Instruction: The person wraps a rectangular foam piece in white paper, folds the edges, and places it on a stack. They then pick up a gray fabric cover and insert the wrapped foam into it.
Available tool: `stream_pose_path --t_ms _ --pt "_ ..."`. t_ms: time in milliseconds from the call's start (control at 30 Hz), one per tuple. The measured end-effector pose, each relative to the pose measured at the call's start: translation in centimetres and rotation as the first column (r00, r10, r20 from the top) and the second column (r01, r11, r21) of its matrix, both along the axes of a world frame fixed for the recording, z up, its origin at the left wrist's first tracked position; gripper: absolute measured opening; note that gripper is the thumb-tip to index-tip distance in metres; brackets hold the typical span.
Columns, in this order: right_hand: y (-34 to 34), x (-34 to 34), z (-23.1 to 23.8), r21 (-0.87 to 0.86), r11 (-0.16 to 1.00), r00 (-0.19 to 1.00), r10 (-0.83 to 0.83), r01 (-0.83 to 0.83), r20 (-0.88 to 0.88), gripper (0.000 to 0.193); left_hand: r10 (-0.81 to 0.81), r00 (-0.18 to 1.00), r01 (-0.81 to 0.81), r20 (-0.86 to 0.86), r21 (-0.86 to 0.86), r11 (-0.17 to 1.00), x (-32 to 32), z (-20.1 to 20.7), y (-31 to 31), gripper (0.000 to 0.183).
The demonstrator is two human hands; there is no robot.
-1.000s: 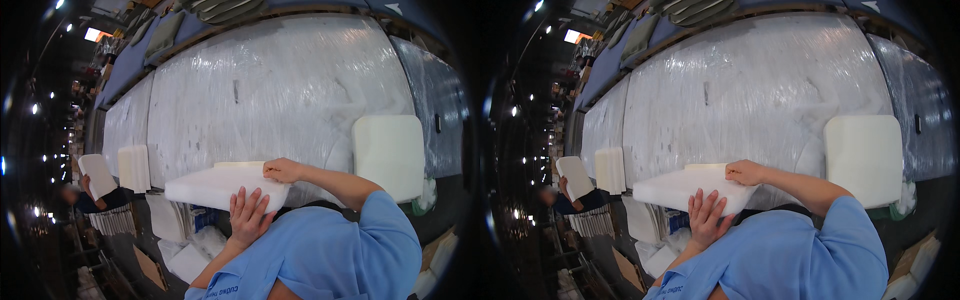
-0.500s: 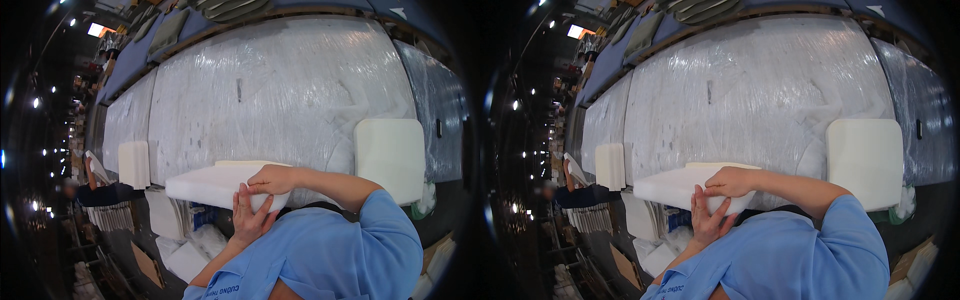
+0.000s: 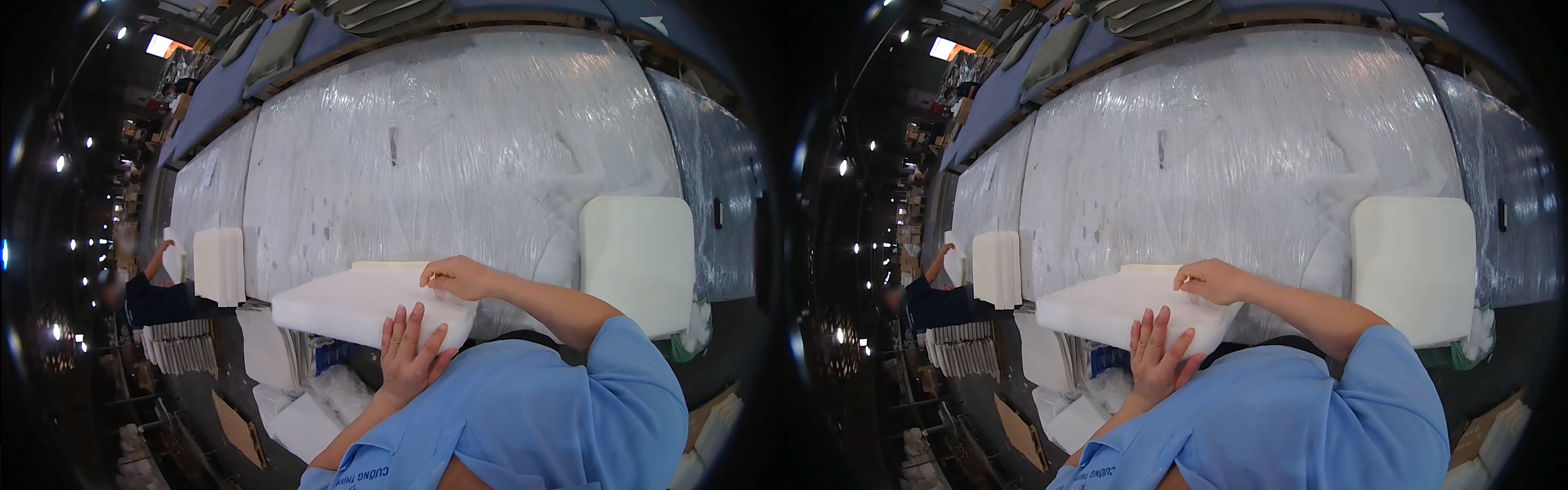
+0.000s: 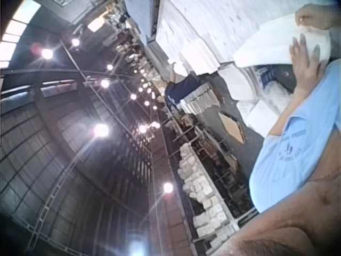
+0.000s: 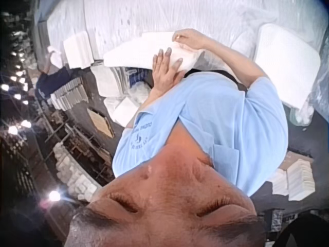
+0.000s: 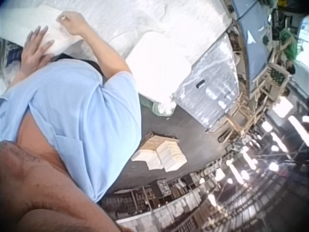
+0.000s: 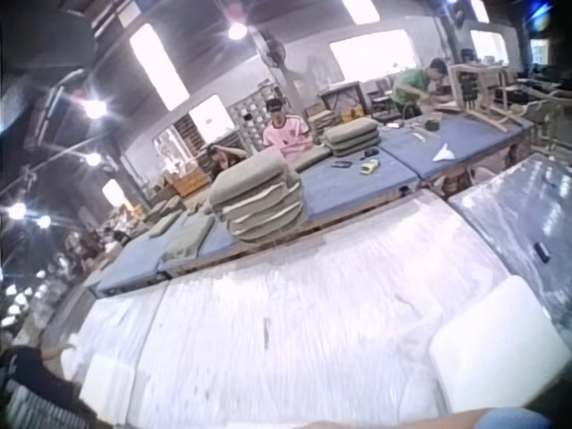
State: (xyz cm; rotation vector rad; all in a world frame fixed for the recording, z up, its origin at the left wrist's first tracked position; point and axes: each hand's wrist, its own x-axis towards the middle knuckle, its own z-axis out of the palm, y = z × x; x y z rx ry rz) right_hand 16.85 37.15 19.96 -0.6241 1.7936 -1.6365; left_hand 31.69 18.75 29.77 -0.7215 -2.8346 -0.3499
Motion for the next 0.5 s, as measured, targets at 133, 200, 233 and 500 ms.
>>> stream_pose_path --t_ms 133,200,233,500 --pt "0.3 -1.0 1.0 -0.183 0.971 0.986 -0.163 0.152 -0.045 0.027 0.017 1.000 -0.017 0.005 -0.007 1.000 -0.4 0.1 0.3 0.054" --pt "0.3 -2.1 0.6 -0.148 0.927 0.936 -0.324 0.344 0.140 0.029 0.002 1.000 -0.002 0.007 -0.031 1.000 -0.9 0.9 0.9 0.055" --pt "0.5 -2.5 0.3 -0.118 0.894 0.888 -0.399 0.432 0.228 0.030 -0.004 1.000 0.005 0.008 -0.044 0.999 -1.1 1.2 1.2 0.056" --pt "-1.6 1.8 -0.9 -0.026 0.960 0.960 -0.280 0.280 0.009 0.039 0.012 1.000 -0.013 -0.028 -0.031 0.999 -1.6 1.0 1.2 0.048"
